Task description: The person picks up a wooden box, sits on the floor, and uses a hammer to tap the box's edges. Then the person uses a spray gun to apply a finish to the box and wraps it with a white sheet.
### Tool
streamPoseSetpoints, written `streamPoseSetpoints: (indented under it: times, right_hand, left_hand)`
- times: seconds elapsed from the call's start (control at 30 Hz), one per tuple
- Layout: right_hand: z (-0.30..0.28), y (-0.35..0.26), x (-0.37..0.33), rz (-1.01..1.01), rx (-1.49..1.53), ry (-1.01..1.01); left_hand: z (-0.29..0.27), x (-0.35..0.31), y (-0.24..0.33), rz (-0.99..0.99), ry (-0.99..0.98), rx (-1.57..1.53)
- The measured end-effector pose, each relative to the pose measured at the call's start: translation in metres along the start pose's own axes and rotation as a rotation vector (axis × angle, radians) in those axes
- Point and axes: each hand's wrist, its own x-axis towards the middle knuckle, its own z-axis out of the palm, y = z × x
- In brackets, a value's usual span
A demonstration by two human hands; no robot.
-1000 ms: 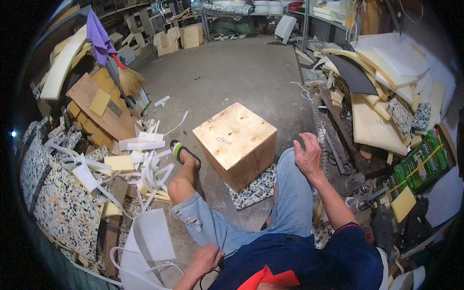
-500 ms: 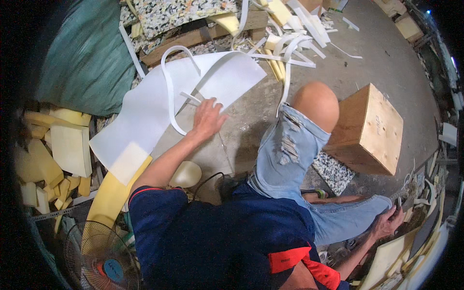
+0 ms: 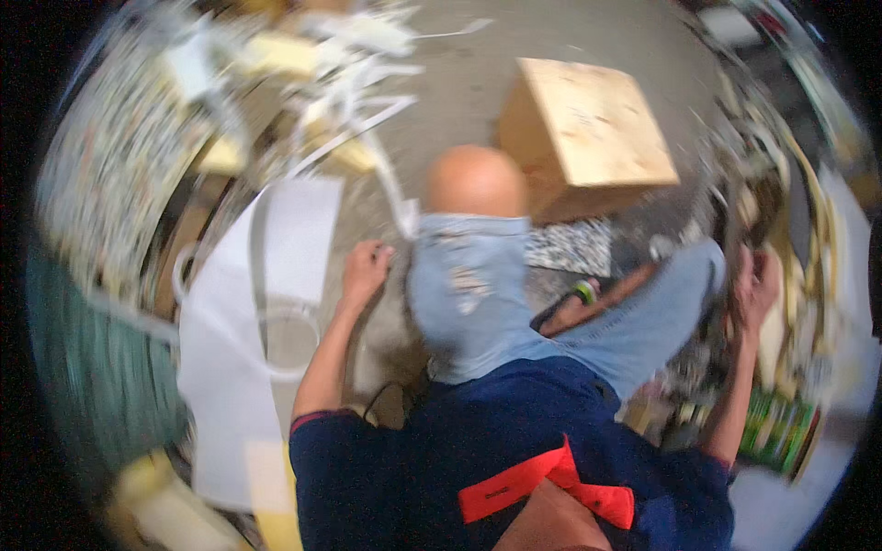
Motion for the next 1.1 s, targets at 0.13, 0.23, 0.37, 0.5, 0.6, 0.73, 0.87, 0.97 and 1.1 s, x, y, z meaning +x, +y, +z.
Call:
streamPoseSetpoints:
  times: [0.13, 0.23, 0.37, 0.5, 0.6, 0.73, 0.87, 0.97, 1.1]
  right_hand:
    - [-0.035, -0.034, -0.07, 0.089, -0.15, -0.185]
    - [-0.045, -0.066, -0.13, 0.217, -0.12, -0.292]
    - [-0.049, -0.099, -0.187, 0.297, -0.081, -0.386]
    - [-0.055, -0.112, -0.21, 0.335, -0.038, -0.454]
    - [-0.063, -0.117, -0.218, 0.267, -0.033, -0.436]
    - [-0.067, -0.124, -0.225, 0.183, -0.067, -0.447]
    - [-0.063, -0.128, -0.232, 0.218, -0.074, -0.423]
    - [-0.056, -0.128, -0.233, 0.231, -0.115, -0.432]
    - [-0.038, -0.122, -0.23, 0.212, -0.144, -0.413]
  left_hand:
    - [-0.037, 0.119, 0.079, 0.225, 0.14, -0.366]
    - [-0.091, 0.19, 0.147, 0.224, 0.214, -0.369]
    - [-0.128, 0.224, 0.257, 0.356, 0.145, -0.557]
    - [-0.107, 0.202, 0.339, 0.675, -0.083, -0.239]
    - [-0.09, 0.172, 0.362, 0.828, -0.344, -0.045]
    - [-0.074, 0.142, 0.35, 0.94, -0.531, 0.234]
    - [-0.072, 0.147, 0.324, 0.96, -0.51, 0.417]
    - [-0.077, 0.156, 0.299, 0.89, -0.486, 0.427]
    - [-0.086, 0.154, 0.268, 1.004, -0.327, 0.38]
